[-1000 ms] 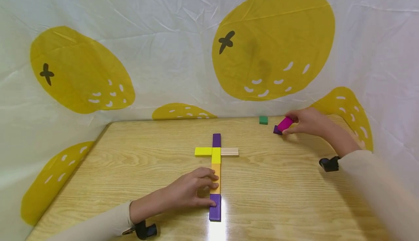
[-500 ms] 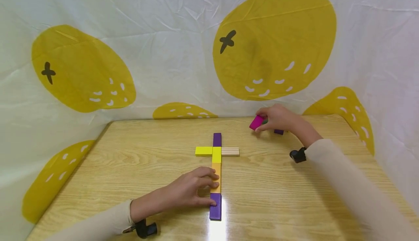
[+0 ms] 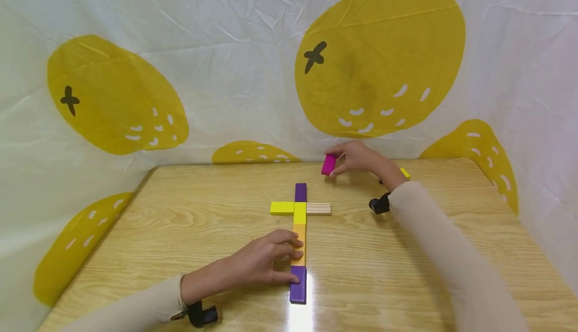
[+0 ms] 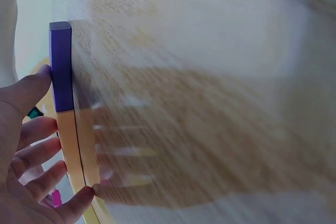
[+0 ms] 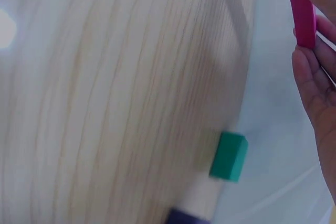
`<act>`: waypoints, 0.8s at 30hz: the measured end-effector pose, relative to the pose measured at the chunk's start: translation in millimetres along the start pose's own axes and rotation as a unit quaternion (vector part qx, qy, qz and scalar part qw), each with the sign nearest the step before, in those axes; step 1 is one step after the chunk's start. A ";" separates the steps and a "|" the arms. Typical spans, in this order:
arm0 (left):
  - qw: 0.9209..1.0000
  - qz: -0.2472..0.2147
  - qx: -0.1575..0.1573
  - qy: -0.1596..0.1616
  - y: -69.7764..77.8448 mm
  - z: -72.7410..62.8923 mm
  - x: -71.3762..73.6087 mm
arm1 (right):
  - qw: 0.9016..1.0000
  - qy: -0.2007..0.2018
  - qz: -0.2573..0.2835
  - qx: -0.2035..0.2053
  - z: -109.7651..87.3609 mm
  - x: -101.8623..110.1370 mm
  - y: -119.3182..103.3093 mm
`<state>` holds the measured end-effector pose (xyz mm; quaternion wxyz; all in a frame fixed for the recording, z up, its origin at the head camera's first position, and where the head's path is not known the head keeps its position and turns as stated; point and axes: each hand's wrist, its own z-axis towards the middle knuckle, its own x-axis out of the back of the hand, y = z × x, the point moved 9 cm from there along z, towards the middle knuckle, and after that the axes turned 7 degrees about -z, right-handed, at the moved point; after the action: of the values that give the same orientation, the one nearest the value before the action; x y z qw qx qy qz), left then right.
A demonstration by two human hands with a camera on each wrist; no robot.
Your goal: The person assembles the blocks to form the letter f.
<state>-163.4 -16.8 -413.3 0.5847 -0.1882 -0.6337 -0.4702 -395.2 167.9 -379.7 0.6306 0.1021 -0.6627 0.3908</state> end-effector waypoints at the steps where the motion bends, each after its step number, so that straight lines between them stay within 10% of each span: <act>1: 1.000 -0.001 0.000 0.000 -0.1 0.1 -0.1 | 1.000 -0.002 0.013 0.000 2.7 -2.5 0.2; 24: 1.000 -0.003 0.005 -0.007 -0.9 -0.3 0.0 | 0.997 -0.063 0.029 -0.038 60.0 -48.5 -11.7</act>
<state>-163.9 -17.5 -413.6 0.5793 -0.1868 -0.6408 -0.4679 -424.3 103.9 -413.5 0.5794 0.0834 -0.7184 0.3758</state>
